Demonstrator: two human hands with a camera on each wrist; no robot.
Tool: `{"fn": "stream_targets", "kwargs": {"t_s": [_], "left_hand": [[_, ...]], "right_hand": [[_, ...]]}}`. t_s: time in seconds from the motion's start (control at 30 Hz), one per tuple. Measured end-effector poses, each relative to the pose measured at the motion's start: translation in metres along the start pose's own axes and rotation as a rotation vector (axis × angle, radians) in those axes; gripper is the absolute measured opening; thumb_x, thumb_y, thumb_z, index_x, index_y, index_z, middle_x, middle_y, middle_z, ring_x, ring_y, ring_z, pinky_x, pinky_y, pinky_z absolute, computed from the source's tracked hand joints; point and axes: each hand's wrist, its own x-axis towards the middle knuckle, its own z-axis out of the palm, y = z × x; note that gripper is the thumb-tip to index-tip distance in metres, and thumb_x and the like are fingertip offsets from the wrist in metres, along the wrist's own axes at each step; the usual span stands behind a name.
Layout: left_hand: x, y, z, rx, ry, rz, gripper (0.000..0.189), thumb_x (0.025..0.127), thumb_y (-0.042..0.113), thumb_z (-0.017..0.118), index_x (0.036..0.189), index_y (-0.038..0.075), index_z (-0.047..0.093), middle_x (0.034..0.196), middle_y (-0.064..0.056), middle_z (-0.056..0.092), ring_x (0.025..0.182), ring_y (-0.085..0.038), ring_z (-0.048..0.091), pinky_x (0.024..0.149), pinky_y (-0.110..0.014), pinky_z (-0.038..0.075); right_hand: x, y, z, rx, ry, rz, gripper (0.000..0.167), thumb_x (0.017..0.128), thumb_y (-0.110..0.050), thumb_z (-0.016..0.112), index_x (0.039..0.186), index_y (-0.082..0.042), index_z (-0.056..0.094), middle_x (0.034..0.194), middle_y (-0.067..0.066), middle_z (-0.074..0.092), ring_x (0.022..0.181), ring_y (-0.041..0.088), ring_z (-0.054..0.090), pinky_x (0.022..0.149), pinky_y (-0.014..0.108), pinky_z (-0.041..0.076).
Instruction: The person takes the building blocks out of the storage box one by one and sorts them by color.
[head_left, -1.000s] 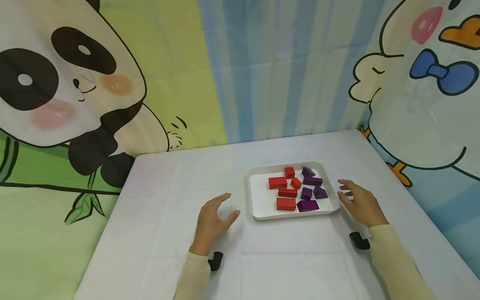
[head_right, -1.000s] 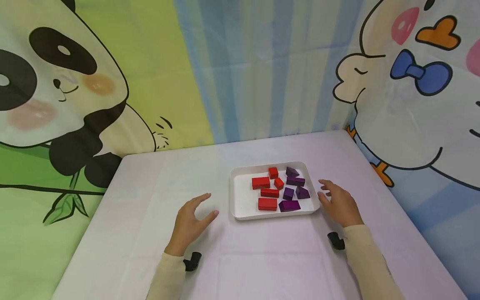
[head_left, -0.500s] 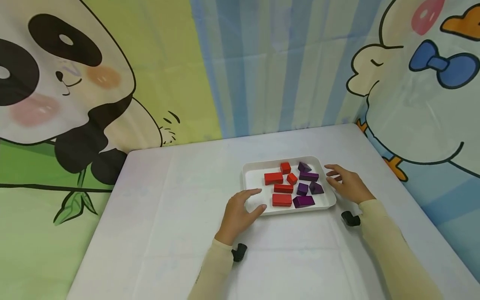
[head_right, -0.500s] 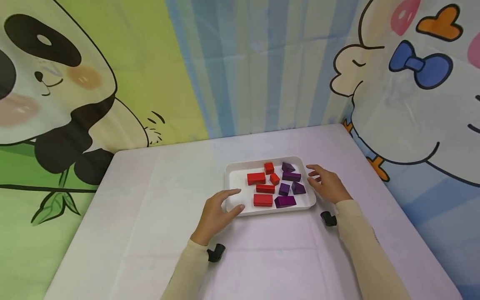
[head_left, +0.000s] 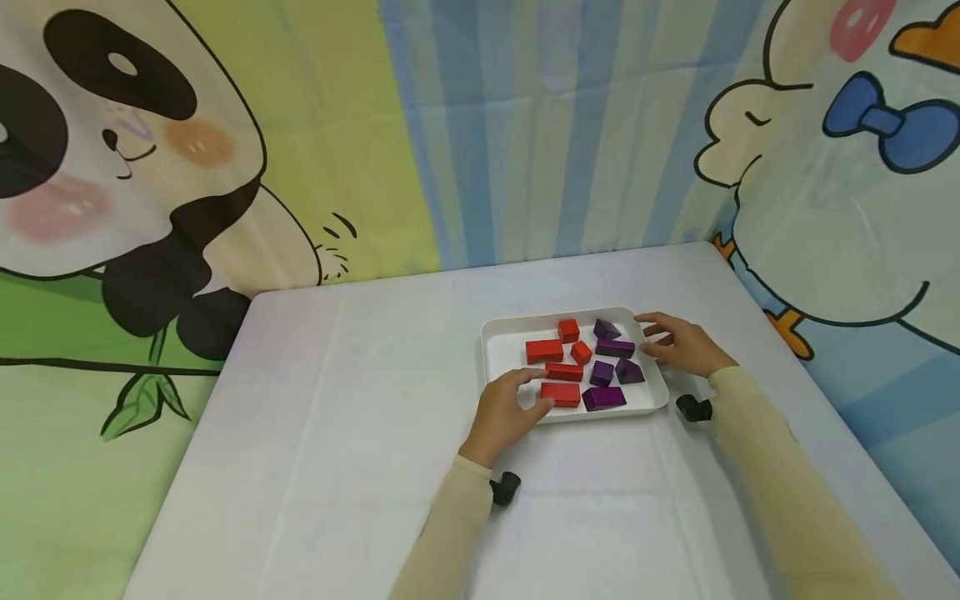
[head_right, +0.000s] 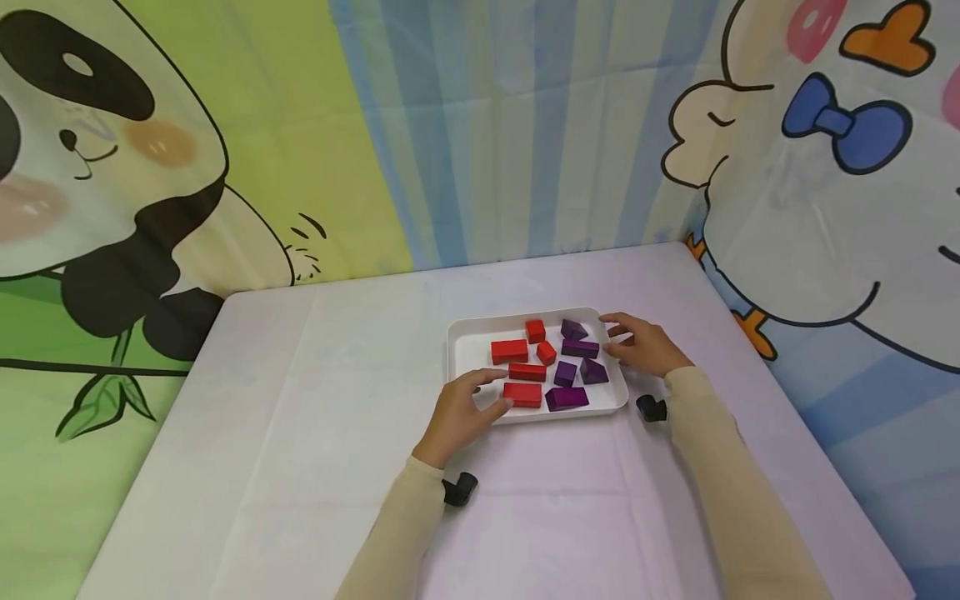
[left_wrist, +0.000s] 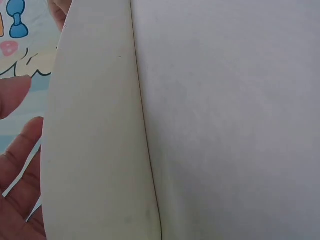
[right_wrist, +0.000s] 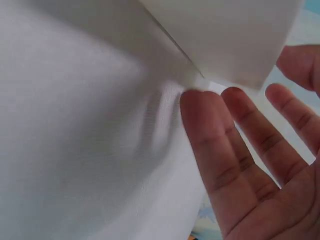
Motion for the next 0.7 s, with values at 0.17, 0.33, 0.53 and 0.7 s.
{"fn": "stream_targets", "kwargs": {"t_s": [0.17, 0.33, 0.53, 0.7], "left_hand": [[0.008, 0.003, 0.004, 0.031, -0.031, -0.028, 0.04, 0.094, 0.014, 0.085, 0.133, 0.01, 0.076, 0.133, -0.01, 0.074, 0.126, -0.03, 0.068, 0.11, -0.048, 0.055], [0.018, 0.003, 0.007, 0.082, -0.077, -0.032, 0.041, 0.09, 0.011, 0.088, 0.13, 0.008, 0.078, 0.13, -0.008, 0.076, 0.121, -0.027, 0.068, 0.106, -0.042, 0.056], [0.027, 0.001, 0.011, 0.12, -0.133, -0.073, 0.042, 0.088, 0.011, 0.09, 0.128, 0.008, 0.079, 0.128, -0.008, 0.076, 0.118, -0.025, 0.068, 0.106, -0.038, 0.056], [0.029, -0.003, 0.014, 0.12, -0.142, -0.08, 0.038, 0.088, 0.007, 0.089, 0.125, 0.01, 0.08, 0.125, -0.007, 0.077, 0.113, -0.026, 0.067, 0.107, -0.043, 0.054]], "right_hand": [[0.006, 0.004, 0.0, 0.041, -0.013, 0.021, 0.06, 0.107, -0.008, 0.067, 0.161, 0.003, 0.042, 0.148, 0.041, 0.051, 0.126, 0.056, 0.064, 0.093, 0.051, 0.064], [0.007, 0.007, 0.001, 0.082, 0.003, 0.041, 0.06, 0.107, -0.006, 0.065, 0.161, 0.003, 0.041, 0.149, 0.041, 0.05, 0.128, 0.059, 0.061, 0.094, 0.052, 0.063], [0.008, 0.009, 0.005, 0.139, 0.015, 0.076, 0.063, 0.107, -0.006, 0.065, 0.164, 0.0, 0.039, 0.151, 0.039, 0.049, 0.133, 0.058, 0.058, 0.098, 0.055, 0.061], [0.009, 0.012, 0.008, 0.195, 0.014, 0.118, 0.065, 0.109, -0.009, 0.065, 0.166, -0.003, 0.036, 0.15, 0.039, 0.051, 0.132, 0.055, 0.059, 0.099, 0.054, 0.061]]}}
